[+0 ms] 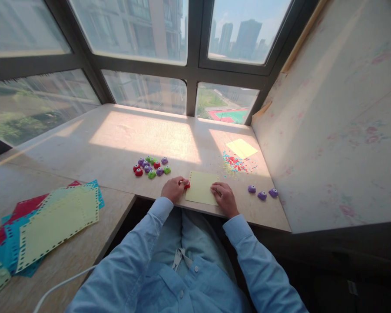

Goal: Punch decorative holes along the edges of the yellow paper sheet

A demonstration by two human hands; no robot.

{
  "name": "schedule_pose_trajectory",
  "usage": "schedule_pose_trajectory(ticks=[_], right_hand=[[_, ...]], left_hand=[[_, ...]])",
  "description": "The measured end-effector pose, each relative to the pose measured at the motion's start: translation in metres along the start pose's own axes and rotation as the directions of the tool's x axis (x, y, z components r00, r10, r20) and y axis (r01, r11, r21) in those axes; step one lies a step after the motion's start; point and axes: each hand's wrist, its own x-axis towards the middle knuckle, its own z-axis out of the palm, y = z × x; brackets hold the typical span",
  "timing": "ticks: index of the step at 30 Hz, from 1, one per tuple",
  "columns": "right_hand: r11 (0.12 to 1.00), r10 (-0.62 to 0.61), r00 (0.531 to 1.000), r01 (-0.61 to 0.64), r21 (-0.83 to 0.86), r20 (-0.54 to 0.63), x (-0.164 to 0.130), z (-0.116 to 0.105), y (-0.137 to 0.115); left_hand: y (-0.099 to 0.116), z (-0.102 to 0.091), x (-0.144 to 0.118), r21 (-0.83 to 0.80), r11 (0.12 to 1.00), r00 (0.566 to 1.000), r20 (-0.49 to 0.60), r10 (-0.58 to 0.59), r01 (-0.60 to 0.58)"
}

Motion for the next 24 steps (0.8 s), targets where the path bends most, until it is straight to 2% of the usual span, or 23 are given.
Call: schedule_pose_trajectory(ticks=[6, 8, 11, 15, 24], right_hand=[[0.999, -0.01, 1.0, 0.01, -0.053, 0.001, 0.0, 0.001, 0.002], [0.995, -0.034, 0.999, 0.037, -0.093, 0.025, 0.0, 0.001, 0.001], [0.979, -0.064, 0.991, 0.085, -0.184, 0.117, 0.0, 0.003, -0.002], [0.95, -0.039, 0.973, 0.106, -0.293, 0.226, 0.0, 0.004, -0.008], [0.938, -0.012, 0.973, 0.091, -0.334, 0.231, 0.001, 0.003, -0.012]], left_hand=[[-0.001, 0.009, -0.01, 0.183, 0.979, 0.991, -0.077, 0.107, -0.091], [-0.005, 0.01, -0.01, 0.194, 0.974, 0.988, -0.078, 0.132, -0.115], [-0.011, 0.012, -0.009, 0.159, 0.976, 0.985, -0.063, 0.16, -0.148], [-0.017, 0.012, -0.007, 0.105, 0.975, 0.978, -0.048, 0.202, -0.197], [-0.032, 0.012, -0.009, -0.061, 0.96, 0.958, -0.104, 0.266, -0.273]])
